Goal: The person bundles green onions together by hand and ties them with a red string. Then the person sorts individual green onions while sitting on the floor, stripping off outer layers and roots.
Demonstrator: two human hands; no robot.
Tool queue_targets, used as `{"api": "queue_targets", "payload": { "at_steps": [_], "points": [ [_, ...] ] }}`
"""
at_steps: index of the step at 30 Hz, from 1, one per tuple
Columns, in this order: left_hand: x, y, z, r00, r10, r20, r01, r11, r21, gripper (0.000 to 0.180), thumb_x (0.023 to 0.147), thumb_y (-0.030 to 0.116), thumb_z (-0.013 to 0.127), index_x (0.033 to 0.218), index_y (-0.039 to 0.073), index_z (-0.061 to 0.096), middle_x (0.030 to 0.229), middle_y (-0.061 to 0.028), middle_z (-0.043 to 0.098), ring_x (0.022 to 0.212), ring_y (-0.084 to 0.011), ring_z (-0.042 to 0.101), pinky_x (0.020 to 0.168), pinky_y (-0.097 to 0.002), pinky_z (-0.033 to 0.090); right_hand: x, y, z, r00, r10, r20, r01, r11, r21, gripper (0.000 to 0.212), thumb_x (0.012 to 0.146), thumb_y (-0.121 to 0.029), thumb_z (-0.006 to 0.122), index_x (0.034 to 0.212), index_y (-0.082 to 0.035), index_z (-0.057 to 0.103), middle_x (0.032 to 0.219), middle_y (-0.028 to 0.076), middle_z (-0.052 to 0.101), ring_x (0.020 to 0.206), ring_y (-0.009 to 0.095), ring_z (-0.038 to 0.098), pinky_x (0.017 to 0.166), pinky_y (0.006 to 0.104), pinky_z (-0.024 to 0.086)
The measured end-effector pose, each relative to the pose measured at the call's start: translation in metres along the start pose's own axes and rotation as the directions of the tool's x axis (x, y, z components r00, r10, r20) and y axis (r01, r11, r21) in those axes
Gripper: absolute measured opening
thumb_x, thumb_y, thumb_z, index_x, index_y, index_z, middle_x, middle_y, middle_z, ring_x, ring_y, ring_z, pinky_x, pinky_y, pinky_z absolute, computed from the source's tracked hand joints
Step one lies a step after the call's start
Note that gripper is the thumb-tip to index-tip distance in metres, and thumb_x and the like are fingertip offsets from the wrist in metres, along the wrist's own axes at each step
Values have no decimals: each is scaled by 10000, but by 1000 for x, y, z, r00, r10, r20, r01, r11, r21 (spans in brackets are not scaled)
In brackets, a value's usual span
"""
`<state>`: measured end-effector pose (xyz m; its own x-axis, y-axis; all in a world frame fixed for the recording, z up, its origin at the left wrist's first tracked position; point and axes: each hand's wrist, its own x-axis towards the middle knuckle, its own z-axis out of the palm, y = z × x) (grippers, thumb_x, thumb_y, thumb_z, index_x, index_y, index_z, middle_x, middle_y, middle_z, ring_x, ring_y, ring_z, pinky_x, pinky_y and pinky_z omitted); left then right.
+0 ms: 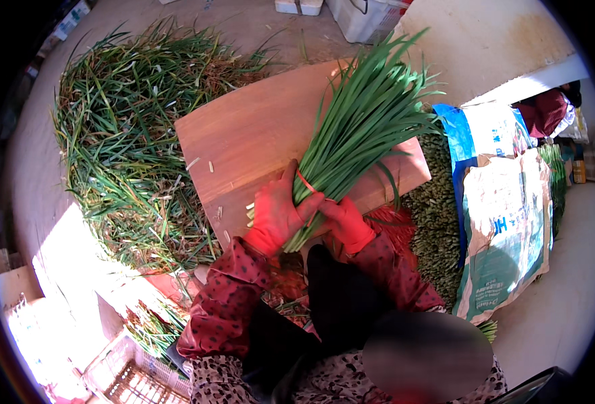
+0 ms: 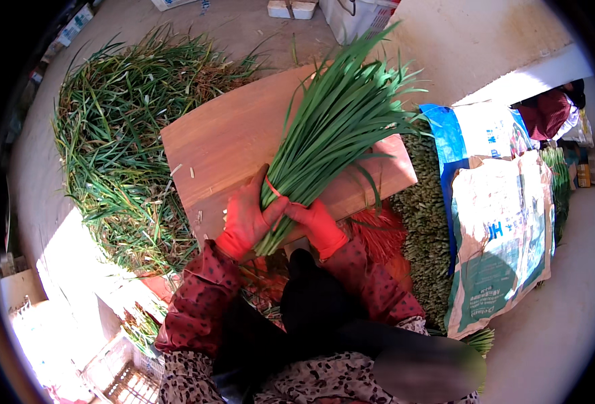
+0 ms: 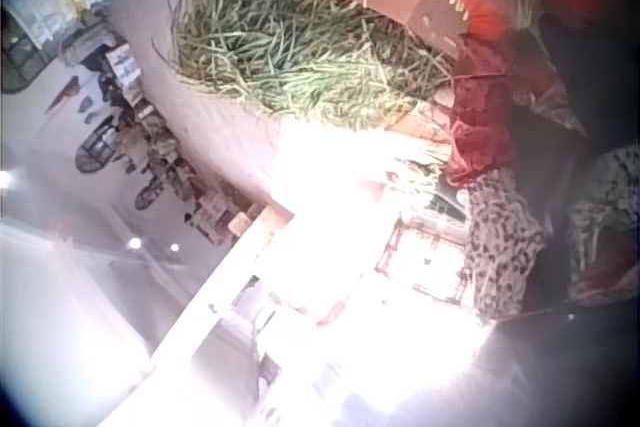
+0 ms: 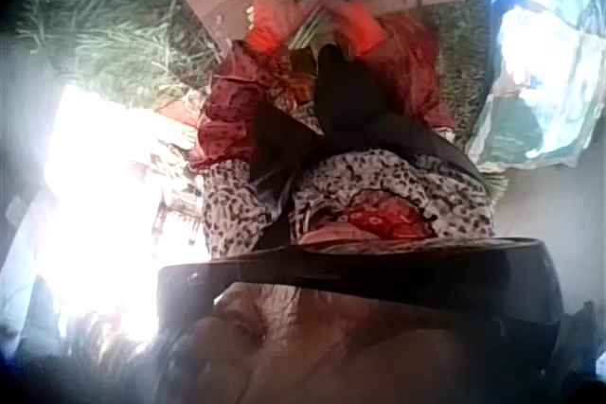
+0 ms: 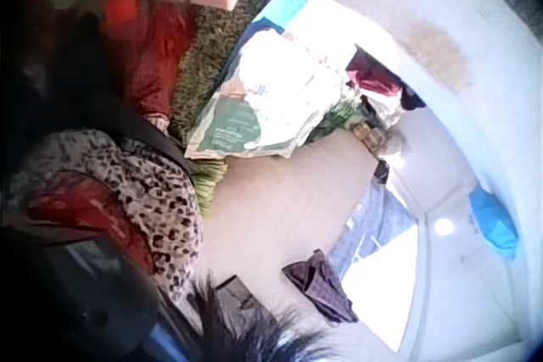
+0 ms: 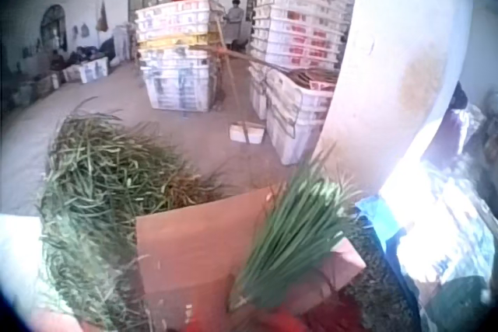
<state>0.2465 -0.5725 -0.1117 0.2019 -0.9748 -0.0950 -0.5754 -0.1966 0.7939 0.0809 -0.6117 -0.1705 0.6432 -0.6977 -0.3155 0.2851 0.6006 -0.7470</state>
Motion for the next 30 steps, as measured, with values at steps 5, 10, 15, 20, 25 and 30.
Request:
{"api": "queue_targets", "payload": {
  "at_steps": [5, 10, 15, 20, 25, 30],
  "points": [
    [-7, 14, -11, 943, 187, -274, -257, 934, -249, 1057, 661, 638, 668, 1376, -52, 307, 1200, -289, 515, 1090, -438, 526, 905, -467, 431, -7, -67, 35, 982, -178, 66, 189, 903, -385, 639, 704, -223, 812, 1227, -18, 509, 1151, 72, 596, 1072, 188, 555, 906, 335, 445],
    [22, 52, -66, 946, 267, -182, -323, 803, -502, 1174, 587, 591, 783, 1421, -16, 222, 1312, -206, 477, 1234, -335, 460, 1006, -398, 372, 18, -126, 55, 922, -320, 218, 377, 616, -692, 632, 641, -217, 846, 1159, -10, 549, 1078, 100, 634, 1052, 184, 574, 859, 336, 468],
    [20, -16, -55, 965, 253, -74, -257, 840, -478, 847, 788, 511, 637, 1382, 5, 310, 1300, -175, 491, 1230, -310, 461, 999, -454, 381, 72, -71, 38, 920, -262, 291, 387, 490, -781, 574, 657, -191, 825, 1131, -6, 560, 1067, 104, 642, 1029, 195, 590, 844, 339, 476],
    [28, -26, -24, 957, 43, 287, 276, 168, -946, 669, 864, 458, 532, 1349, 29, 366, 1273, -159, 511, 1196, -302, 481, 973, -503, 395, 52, -90, 35, 927, -282, 248, 362, 492, -792, 565, 668, -187, 814, 1137, -5, 557, 1077, 108, 640, 1029, 203, 593, 850, 343, 474],
    [40, -27, -38, 934, -13, 357, 342, -251, -905, 515, 940, 404, 426, 1316, 53, 422, 1245, -144, 530, 1163, -294, 501, 947, -552, 410, 49, -99, 57, 921, -279, 273, 385, 525, -759, 555, 680, -184, 803, 1143, -5, 554, 1087, 112, 637, 1029, 210, 596, 856, 348, 471],
    [25, 12, -47, 977, -68, 204, 214, 374, -902, 671, 771, 369, 678, 1305, 48, 428, 1241, -144, 541, 1148, -269, 518, 964, -446, 421, 58, -93, 53, 929, -260, 262, 361, 488, -795, 546, 691, -180, 791, 1149, -5, 551, 1097, 116, 635, 1029, 217, 599, 863, 353, 469]
  ]
}}
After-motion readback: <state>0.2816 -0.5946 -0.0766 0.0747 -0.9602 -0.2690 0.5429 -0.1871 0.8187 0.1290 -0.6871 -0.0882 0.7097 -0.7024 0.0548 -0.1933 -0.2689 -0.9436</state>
